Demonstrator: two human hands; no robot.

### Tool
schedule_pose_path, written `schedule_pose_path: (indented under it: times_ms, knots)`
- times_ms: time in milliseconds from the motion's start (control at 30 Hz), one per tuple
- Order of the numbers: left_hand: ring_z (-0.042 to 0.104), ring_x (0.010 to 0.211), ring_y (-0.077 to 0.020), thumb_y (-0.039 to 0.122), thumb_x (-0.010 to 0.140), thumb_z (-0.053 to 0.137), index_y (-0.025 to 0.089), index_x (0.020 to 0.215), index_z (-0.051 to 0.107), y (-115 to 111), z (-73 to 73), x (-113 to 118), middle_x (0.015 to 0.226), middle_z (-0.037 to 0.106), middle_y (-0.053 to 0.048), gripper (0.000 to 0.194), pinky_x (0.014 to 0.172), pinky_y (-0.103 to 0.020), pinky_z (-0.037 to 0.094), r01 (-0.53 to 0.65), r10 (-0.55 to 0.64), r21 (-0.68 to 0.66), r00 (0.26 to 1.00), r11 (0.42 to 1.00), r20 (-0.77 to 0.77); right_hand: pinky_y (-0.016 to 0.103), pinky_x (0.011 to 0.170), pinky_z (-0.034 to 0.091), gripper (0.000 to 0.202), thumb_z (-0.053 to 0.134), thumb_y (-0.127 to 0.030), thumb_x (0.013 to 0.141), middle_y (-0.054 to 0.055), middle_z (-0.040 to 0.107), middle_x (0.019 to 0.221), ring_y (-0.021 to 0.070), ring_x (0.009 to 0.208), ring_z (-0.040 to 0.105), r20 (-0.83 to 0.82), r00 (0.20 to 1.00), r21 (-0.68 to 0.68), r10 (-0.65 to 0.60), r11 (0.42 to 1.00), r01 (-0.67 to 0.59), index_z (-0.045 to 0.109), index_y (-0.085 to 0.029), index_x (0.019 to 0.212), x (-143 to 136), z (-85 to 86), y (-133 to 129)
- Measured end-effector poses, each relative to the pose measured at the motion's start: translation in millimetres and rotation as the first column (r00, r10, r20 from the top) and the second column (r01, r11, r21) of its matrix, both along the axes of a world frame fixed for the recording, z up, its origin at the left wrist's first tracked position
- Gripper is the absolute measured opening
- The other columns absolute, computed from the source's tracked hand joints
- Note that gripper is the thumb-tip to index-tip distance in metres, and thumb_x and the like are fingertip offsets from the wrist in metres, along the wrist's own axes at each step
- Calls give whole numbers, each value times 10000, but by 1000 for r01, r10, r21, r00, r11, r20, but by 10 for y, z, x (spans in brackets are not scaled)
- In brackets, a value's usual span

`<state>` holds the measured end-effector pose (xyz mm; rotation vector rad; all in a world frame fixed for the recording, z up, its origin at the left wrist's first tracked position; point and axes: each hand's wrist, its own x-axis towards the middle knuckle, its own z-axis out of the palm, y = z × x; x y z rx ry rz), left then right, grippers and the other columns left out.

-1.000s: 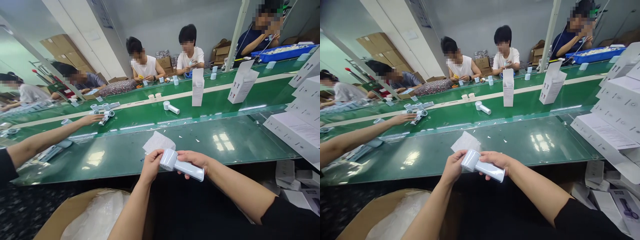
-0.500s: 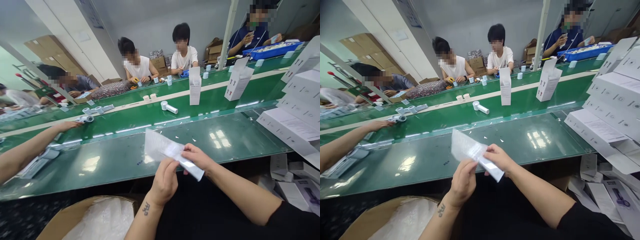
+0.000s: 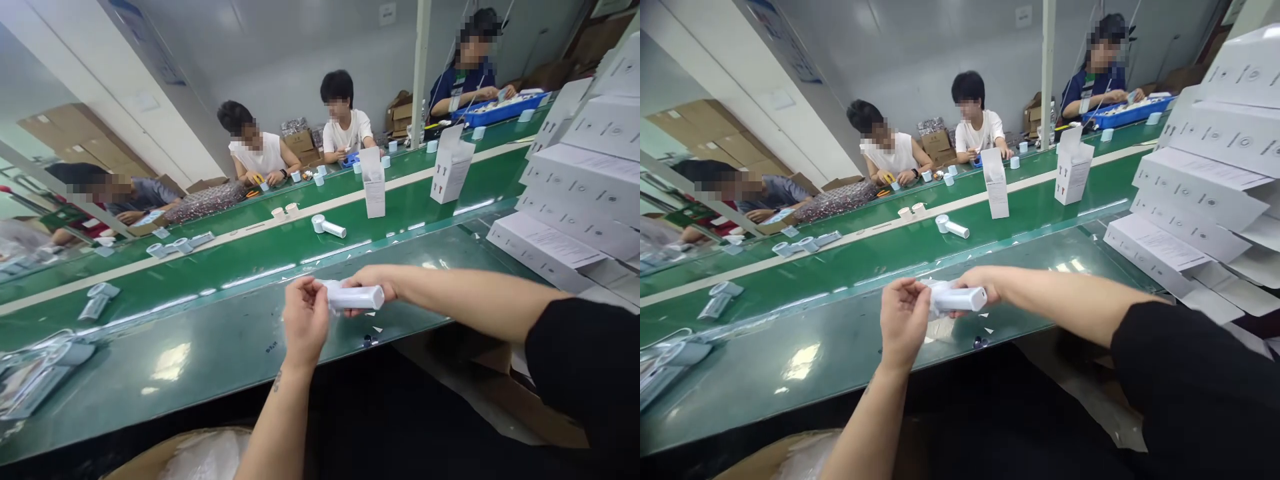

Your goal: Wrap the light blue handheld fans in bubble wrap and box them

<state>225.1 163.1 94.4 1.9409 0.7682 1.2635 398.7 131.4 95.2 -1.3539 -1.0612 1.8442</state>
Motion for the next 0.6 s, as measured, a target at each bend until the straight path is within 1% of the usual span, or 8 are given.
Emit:
schedule_pose_path:
  times_ms: [33,100,233,333,400,500,533,600]
  knots:
    - [615,735,-117,164,776,600,183,1032,461,88,74,53,797,587,-4,292,681,-248,518,8,-5,-73,999,997,50,202,419,497,113,578,-223,787,15,617,535,121,469,611,161,985,57,55,996,-65,560,-137,718,94,133,99]
    - [601,684,-104,162,736,623,179,997,446,235,236,160,747,572,16,315,633,-221,497,26,-8,-156,993,987,118,167,378,447,100,667,-162,692,-33,549,433,93,398,548,398,915,106,64,988,-115,580,-130,653,291,437,267]
    - [576,616,-92,154,669,654,178,949,442,380,581,355,696,572,34,352,579,-200,461,67,-33,-144,973,987,227,130,371,403,69,670,-65,610,-50,516,398,66,380,506,576,816,158,-51,986,-50,608,-94,621,562,1044,400]
    - [561,583,-91,147,623,673,177,920,454,404,844,472,662,579,38,370,564,-202,450,126,-94,-106,959,986,269,124,344,347,49,632,-41,608,-43,501,392,56,355,463,656,748,177,-100,984,-24,608,-83,604,590,1354,323]
    - [547,562,-89,149,599,677,180,903,457,428,1000,520,641,577,45,377,557,-203,441,145,-109,-104,949,984,296,132,312,276,70,587,-48,637,-50,462,372,39,314,378,672,710,264,-210,964,35,589,-97,587,574,1475,238]
    - [528,541,-82,158,569,687,188,894,454,486,1152,520,629,565,58,402,555,-205,431,142,-88,-148,942,979,324,159,296,207,84,534,-71,675,-45,450,382,41,299,317,582,681,427,-444,880,209,566,-118,613,573,1554,115]
    - [536,559,-86,174,572,696,191,905,458,498,1167,505,646,569,52,409,567,-208,436,142,-81,-165,941,976,328,161,297,203,75,527,-77,683,-43,461,397,43,301,320,511,695,460,-505,844,275,562,-122,635,573,1556,76]
    - [588,675,-113,250,600,718,200,972,478,477,1128,478,778,609,4,445,615,-223,459,164,-100,-194,947,967,305,151,303,209,62,511,-92,707,-48,484,434,38,310,329,303,765,484,-569,783,391,558,-131,694,542,1521,2]
